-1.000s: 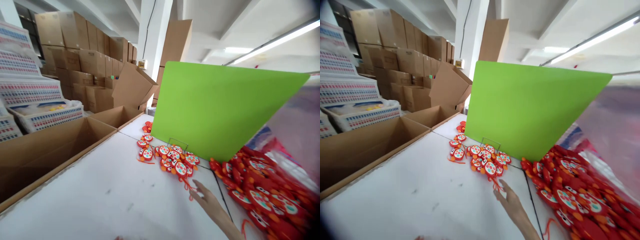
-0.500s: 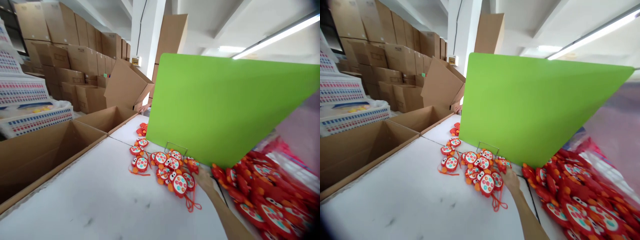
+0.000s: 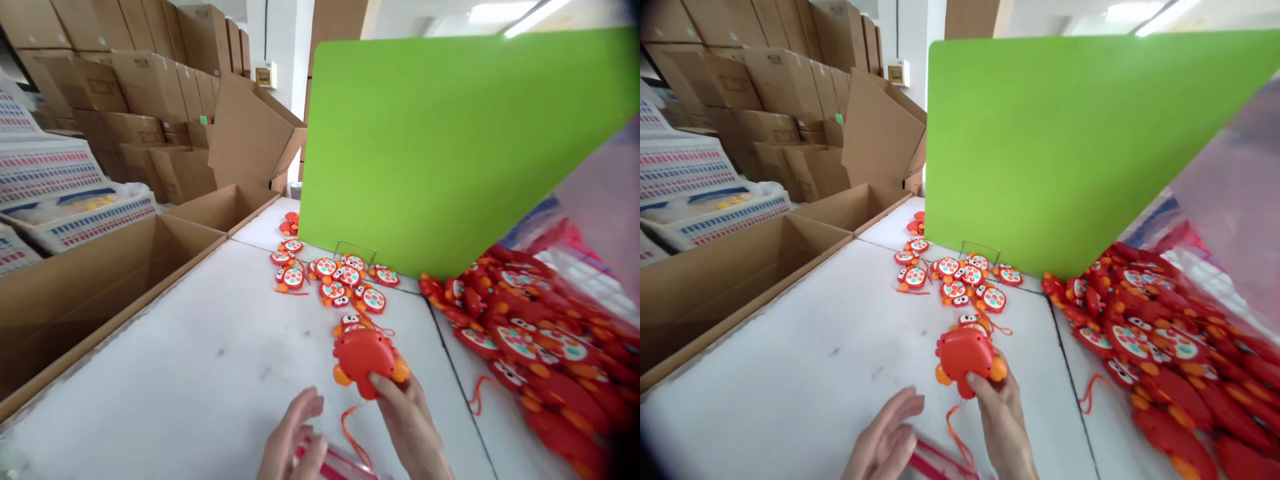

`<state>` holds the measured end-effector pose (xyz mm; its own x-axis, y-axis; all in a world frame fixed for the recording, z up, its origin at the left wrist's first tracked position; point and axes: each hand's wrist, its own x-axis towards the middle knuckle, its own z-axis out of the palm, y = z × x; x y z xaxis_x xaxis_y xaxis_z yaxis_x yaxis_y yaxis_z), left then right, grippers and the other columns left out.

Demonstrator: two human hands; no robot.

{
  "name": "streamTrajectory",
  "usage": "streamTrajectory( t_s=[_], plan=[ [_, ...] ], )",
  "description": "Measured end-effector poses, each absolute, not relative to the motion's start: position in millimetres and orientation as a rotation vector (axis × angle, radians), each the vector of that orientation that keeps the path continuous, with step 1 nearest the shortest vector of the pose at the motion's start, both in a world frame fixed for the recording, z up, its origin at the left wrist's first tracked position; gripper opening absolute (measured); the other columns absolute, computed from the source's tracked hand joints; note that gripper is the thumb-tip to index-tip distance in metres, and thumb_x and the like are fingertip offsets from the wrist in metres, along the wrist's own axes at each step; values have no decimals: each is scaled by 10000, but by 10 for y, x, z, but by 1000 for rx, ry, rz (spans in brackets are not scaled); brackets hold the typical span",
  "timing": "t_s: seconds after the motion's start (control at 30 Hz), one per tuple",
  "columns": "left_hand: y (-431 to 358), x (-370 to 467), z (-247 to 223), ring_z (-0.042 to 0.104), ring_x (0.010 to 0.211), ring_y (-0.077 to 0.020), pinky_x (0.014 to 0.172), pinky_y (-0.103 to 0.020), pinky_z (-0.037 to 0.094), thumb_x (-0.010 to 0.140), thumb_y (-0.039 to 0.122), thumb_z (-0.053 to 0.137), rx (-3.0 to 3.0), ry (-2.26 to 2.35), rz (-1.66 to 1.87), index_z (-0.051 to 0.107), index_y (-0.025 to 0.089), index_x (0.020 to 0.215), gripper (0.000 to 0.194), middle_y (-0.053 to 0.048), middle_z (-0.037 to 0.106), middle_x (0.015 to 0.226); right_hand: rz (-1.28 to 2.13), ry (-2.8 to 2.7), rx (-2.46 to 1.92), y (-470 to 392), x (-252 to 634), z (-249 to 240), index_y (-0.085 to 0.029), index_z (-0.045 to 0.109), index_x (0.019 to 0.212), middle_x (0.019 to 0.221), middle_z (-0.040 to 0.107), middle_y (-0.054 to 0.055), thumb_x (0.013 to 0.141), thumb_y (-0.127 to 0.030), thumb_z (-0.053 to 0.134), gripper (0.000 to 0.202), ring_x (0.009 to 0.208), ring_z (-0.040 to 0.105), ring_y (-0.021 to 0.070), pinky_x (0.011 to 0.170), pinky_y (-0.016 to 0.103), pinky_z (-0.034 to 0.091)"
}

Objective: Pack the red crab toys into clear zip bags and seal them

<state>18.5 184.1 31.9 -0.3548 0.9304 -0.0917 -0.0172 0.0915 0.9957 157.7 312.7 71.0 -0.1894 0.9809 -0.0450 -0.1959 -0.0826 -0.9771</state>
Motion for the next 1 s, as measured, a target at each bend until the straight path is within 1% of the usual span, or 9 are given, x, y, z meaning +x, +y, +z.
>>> streamTrajectory(
  t_s=[0.1,0.2,0.27,0.37,0.5,0.67,0.83,0.93,1.0],
  plan=[
    [1925,201,544,579,1102,-244,923,-346,483,827,485,568,826,1266,1390,448,222,1310,563,-113,591,1239,1386,-1412,-1055,2781,1579,645,-230,560,1117,1003,697,46,676,-322,706,473,886,661,249,764,350,555],
    [1904,202,657,592,1061,-235,916,-332,475,831,461,581,804,1219,1390,531,208,1182,436,-92,626,1163,1173,-1846,-1060,2592,1732,605,-245,580,1091,1021,699,42,713,-319,672,396,901,667,245,804,332,546],
    [1858,209,680,600,1035,-230,896,-314,476,841,414,587,870,1199,1387,552,187,1096,344,-89,642,1116,998,-2017,-1086,2513,1848,626,-263,548,1155,1066,692,41,760,-338,634,410,931,666,244,832,340,537],
    [1793,221,687,605,1009,-221,885,-294,475,859,359,577,1014,1227,1369,545,170,1057,275,-93,644,1087,808,-2117,-1095,2399,1948,713,-322,441,1253,1135,662,28,844,-352,543,423,958,661,232,789,327,551],
    [1755,227,698,613,957,-206,866,-282,485,867,336,559,1217,1361,1327,526,174,1105,289,-91,633,1062,745,-2179,-1027,2272,1979,779,-353,405,1223,1074,662,8,887,-311,479,346,864,677,202,693,282,556],
    [1749,237,726,606,940,-193,855,-274,473,860,299,566,1465,1512,1247,537,180,1106,275,-86,613,1082,643,-2198,-1026,2235,2020,734,-327,420,1219,1075,662,28,876,-314,481,349,916,657,230,750,332,541],
    [1703,265,685,601,932,-203,809,-291,487,875,343,529,1238,1517,1210,504,176,1164,334,-90,623,1067,1014,-2037,-1210,2236,2035,735,-247,418,1260,1136,643,67,861,-380,493,427,945,646,227,823,342,521],
    [1653,272,642,604,864,-190,744,-275,495,879,380,514,1097,1419,1221,517,164,1114,319,-70,627,979,1360,-1867,-1196,2230,2035,733,-180,416,1266,1143,627,93,825,-400,544,509,964,629,224,834,325,516],
    [1626,268,635,598,880,-187,765,-273,488,876,382,522,1058,1390,1242,525,164,1094,308,-64,620,979,1495,-1768,-1148,2221,2034,719,-170,425,1258,1149,618,92,815,-403,569,521,976,618,217,827,301,514]
  ],
)
